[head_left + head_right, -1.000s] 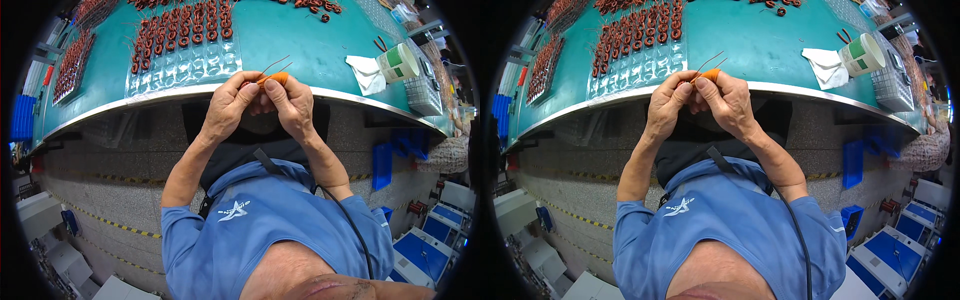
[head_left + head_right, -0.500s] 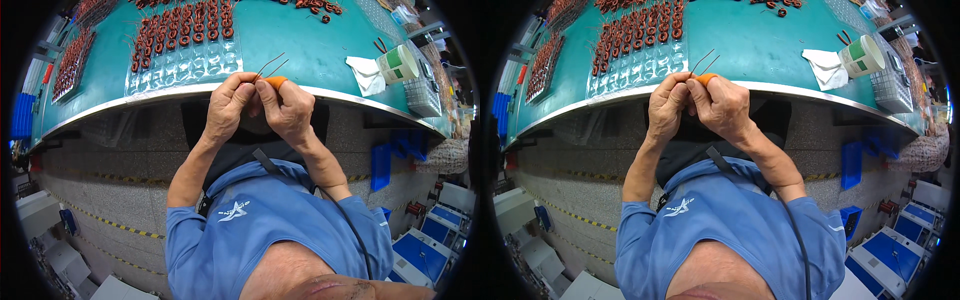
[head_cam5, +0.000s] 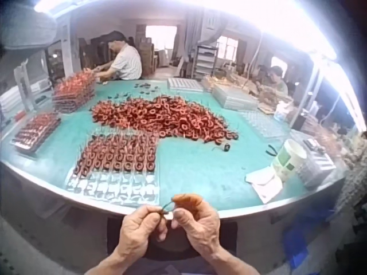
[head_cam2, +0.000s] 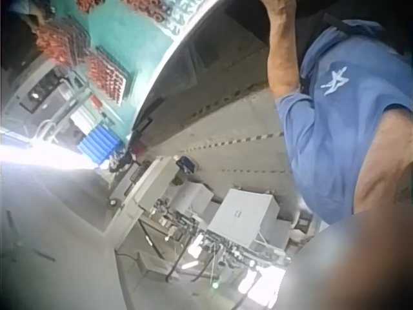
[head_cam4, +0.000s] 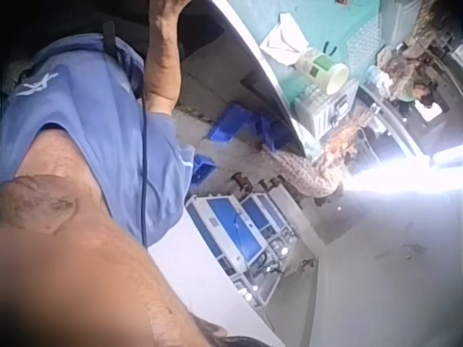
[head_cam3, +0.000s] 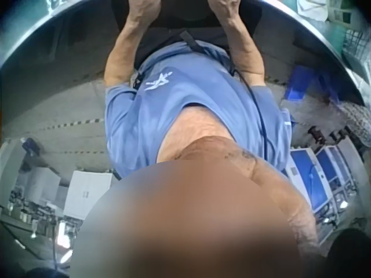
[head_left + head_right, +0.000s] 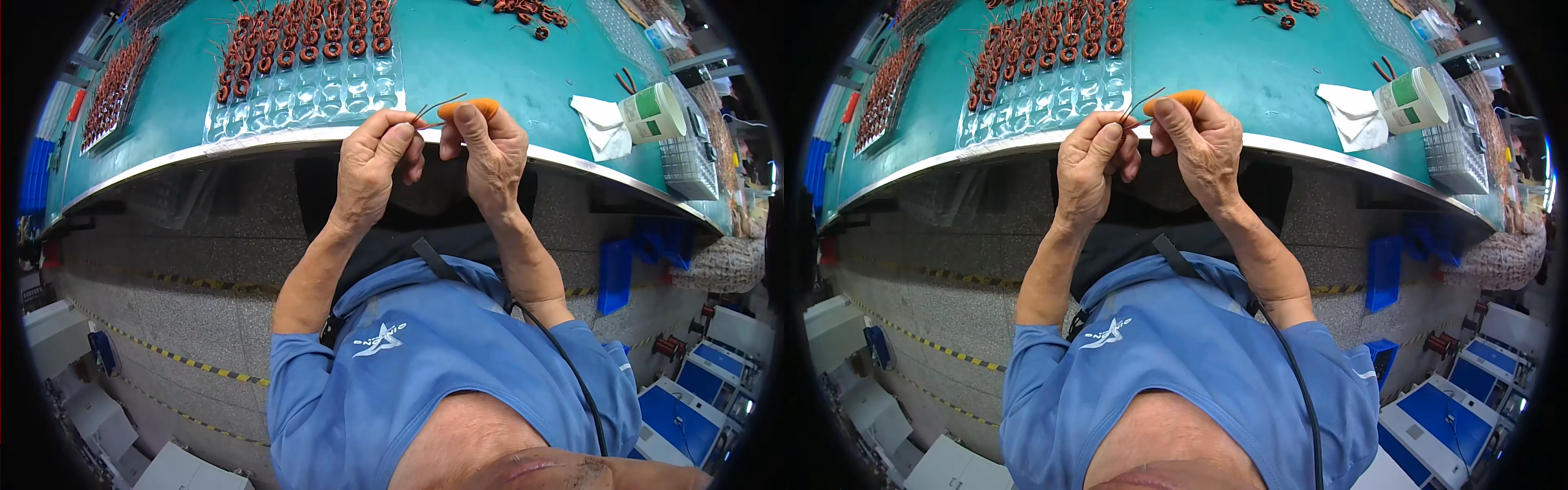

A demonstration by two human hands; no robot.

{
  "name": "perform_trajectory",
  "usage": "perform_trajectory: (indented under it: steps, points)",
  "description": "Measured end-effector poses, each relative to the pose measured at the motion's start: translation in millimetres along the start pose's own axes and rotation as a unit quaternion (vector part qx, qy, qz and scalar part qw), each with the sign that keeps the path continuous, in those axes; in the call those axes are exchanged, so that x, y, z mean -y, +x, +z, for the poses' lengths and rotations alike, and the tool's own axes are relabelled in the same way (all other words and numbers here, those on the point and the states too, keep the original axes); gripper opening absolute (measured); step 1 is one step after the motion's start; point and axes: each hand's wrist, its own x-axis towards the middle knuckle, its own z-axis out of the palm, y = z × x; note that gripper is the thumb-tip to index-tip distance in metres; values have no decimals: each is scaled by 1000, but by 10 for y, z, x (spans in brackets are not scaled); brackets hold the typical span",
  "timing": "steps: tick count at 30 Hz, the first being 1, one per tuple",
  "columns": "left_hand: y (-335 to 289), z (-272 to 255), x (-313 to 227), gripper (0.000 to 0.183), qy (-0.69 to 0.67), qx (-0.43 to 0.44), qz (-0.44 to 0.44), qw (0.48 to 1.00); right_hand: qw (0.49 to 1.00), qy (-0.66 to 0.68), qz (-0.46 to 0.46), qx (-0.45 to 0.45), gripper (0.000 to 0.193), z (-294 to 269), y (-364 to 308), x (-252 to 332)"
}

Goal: Inspecting, trimming wires on, and organizing toroidal electronic components into a plastic sorting tray at a manufacturing workbench.

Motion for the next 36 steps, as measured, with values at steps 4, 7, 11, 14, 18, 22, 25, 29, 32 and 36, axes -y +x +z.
perform_trajectory:
  steps: [4, 7, 11, 14, 18, 22, 25, 29, 32, 36]
  points:
    - [43, -81, 12, 23, -1, 15, -33, 999, 994, -65, -34, -80, 44, -22, 25, -44]
    - [33, -121, 26, 27, 17, 15, -29, 999, 989, -127, -53, -58, 43, -21, 8, -41]
    - [-3, -211, 18, 34, 62, 11, 13, 998, 982, -178, -61, -13, 30, 157, 88, -96]
    - [-2, -377, 62, 38, 172, 3, 29, 985, 979, -200, -22, 21, 29, 311, 193, -128]
    - [-53, -469, -123, 34, 263, -35, 74, 961, 983, -142, 40, 107, 26, 447, 327, -144]
    - [-234, -704, -229, 39, 250, -78, 107, 959, 958, -151, 97, 225, 24, 783, 529, -59]
    - [-284, -803, -267, 49, 151, -107, 106, 977, 944, -189, 82, 259, 24, 980, 799, -25]
    - [-505, -1012, -308, 46, 168, -147, 92, 970, 939, -236, -35, 247, 26, 1344, 1284, -159]
    - [-633, -1133, -298, 33, 135, -97, 31, 986, 938, -229, -62, 253, 20, 1470, 1593, -551]
    - [-731, -1168, -354, 29, 141, -63, -9, 988, 907, -299, -77, 286, 21, 1566, 1643, -777]
